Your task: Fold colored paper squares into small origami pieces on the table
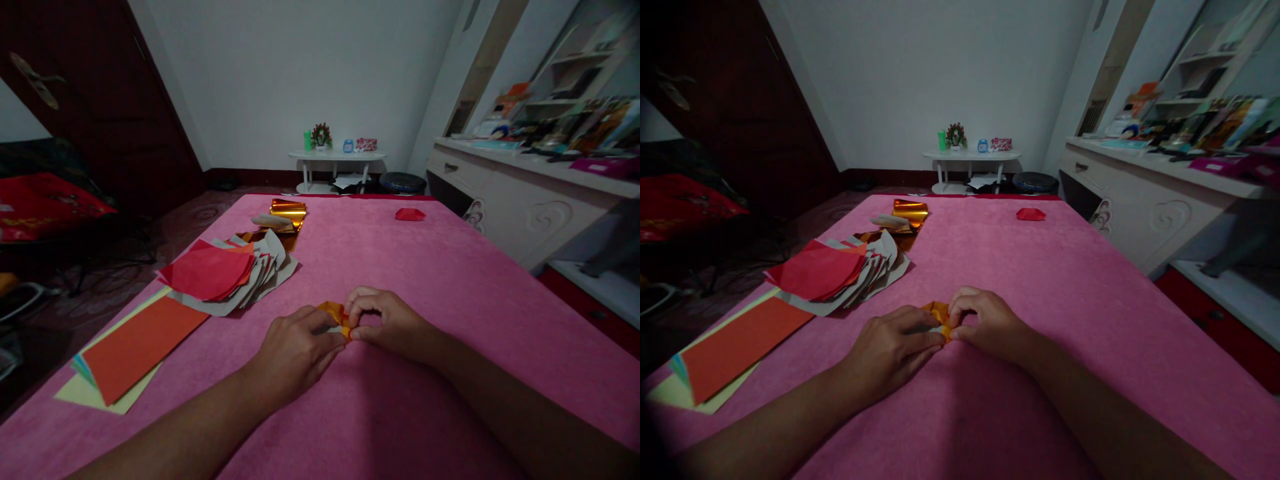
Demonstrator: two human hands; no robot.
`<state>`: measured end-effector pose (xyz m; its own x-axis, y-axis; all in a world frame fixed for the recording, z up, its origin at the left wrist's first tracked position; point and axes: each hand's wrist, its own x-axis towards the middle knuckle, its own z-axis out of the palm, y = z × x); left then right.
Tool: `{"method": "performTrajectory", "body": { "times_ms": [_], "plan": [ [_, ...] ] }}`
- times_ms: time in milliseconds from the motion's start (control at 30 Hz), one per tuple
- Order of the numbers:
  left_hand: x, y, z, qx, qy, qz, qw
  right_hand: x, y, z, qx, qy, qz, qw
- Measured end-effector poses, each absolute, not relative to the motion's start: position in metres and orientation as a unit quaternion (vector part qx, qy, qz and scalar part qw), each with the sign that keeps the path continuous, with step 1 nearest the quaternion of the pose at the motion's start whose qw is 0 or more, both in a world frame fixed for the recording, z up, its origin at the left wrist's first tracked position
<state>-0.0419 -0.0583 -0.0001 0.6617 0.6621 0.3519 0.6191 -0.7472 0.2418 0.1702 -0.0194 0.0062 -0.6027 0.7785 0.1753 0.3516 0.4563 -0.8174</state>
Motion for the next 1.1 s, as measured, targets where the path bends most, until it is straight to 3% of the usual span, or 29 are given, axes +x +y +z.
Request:
{"method": "performTrajectory", "body": {
  "times_ms": [667, 1100],
  "plan": [
    [-0.024, -0.062, 0.004, 0.834, 0.479, 0.251, 0.112, 0.161, -0.027, 0.007, -0.413, -0.823, 0.314, 0.230],
    [-0.033, -0.061, 0.005, 0.860, 0.424, 0.247, 0.139, 0.167, -0.024, 0.006, -0.387, -0.833, 0.326, 0.224]
  ]
}}
